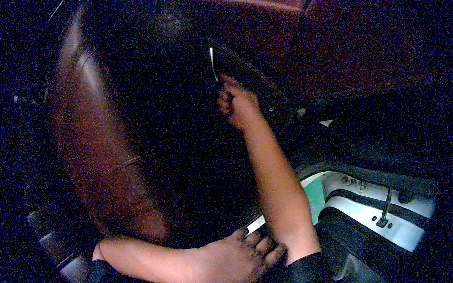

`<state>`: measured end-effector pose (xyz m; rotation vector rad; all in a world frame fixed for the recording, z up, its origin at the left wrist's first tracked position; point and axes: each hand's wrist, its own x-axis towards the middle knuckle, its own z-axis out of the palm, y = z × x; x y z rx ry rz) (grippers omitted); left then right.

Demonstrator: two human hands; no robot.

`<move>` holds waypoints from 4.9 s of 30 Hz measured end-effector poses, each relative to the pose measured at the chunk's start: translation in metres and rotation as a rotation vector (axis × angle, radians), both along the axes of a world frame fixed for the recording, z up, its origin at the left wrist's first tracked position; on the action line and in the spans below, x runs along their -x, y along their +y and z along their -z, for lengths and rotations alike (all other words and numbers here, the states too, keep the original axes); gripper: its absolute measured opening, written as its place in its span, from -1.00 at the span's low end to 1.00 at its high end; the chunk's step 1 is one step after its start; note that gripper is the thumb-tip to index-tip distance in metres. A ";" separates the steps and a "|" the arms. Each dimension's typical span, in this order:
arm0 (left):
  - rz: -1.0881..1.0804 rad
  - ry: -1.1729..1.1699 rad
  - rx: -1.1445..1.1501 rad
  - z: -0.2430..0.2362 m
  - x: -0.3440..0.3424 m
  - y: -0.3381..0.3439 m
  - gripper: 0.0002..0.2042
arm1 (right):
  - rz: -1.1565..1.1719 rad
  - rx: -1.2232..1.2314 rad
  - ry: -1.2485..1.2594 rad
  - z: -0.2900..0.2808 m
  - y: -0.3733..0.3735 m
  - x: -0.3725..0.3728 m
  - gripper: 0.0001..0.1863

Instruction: The person removes a car door panel by first detaching a lower trim piece, then using a screwdriver to remove several screws from the door handle and armrest areas. After removing the screws, the person pulls the door panel away from the door frame to detach it.

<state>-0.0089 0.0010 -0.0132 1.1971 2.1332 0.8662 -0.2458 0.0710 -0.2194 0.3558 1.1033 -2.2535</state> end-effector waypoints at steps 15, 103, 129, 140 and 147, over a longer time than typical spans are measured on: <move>0.077 -0.024 0.147 -0.026 -0.007 -0.001 -0.49 | 0.436 -0.517 0.093 -0.031 0.103 -0.136 -0.74; 0.150 0.027 0.236 -0.041 0.007 -0.007 -0.52 | -0.338 -1.591 0.881 -0.051 0.067 -0.008 -0.63; 0.109 -0.151 0.262 -0.010 -0.040 0.007 -0.29 | 0.007 -0.624 -0.245 -0.215 0.274 -0.537 -0.74; -0.555 0.439 0.374 0.055 -0.196 0.070 -0.35 | 0.087 -1.038 0.402 -0.226 0.323 -0.652 -0.80; -0.771 0.440 0.526 0.173 -0.296 -0.029 -0.13 | 0.106 -1.078 0.666 -0.254 0.311 -0.681 -0.85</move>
